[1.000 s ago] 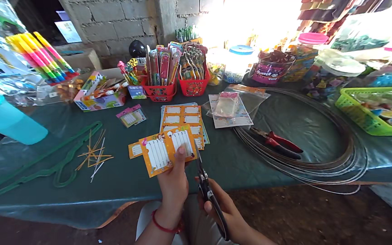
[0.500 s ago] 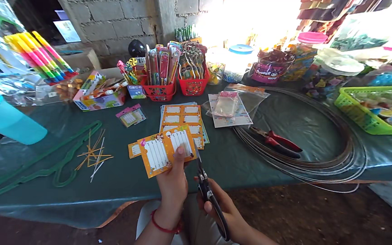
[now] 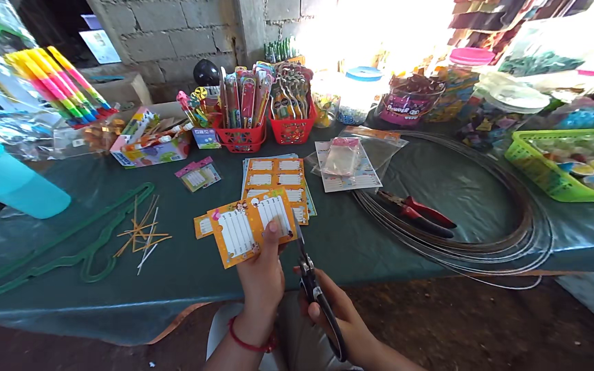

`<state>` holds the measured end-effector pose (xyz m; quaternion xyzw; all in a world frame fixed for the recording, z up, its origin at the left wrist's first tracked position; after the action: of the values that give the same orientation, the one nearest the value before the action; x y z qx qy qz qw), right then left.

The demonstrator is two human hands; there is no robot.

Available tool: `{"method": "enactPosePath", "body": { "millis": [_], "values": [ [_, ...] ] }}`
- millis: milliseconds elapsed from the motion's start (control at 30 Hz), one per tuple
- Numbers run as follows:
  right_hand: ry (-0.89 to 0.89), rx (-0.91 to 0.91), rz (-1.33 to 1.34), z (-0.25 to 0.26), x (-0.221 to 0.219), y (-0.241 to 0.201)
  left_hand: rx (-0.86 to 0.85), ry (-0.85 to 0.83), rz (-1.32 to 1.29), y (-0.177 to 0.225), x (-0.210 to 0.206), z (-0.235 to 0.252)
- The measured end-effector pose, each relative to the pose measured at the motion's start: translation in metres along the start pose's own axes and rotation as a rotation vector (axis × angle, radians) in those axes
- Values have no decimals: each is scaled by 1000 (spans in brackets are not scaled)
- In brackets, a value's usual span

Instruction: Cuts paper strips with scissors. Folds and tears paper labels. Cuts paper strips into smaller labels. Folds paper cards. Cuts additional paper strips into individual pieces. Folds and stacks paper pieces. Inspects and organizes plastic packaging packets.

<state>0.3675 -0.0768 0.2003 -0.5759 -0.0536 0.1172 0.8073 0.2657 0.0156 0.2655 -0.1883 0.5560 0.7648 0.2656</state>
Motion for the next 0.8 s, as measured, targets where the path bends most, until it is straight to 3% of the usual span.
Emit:
{"method": "enactPosePath", "body": {
  "millis": [800],
  "values": [
    [34, 19, 40, -2, -2, 6, 19, 1, -11, -4, 2, -2]
  ]
}}
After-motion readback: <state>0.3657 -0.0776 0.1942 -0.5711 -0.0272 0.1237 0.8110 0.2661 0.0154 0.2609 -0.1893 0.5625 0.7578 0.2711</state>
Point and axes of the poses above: each hand's wrist, its own z-axis towards the middle knuckle, its own x-axis out of the back of the hand, y = z × x, the point moved 2 cm from there along z, towards the middle knuckle, and after that the axes turned 10 degrees about -y, right-handed, at the moved point
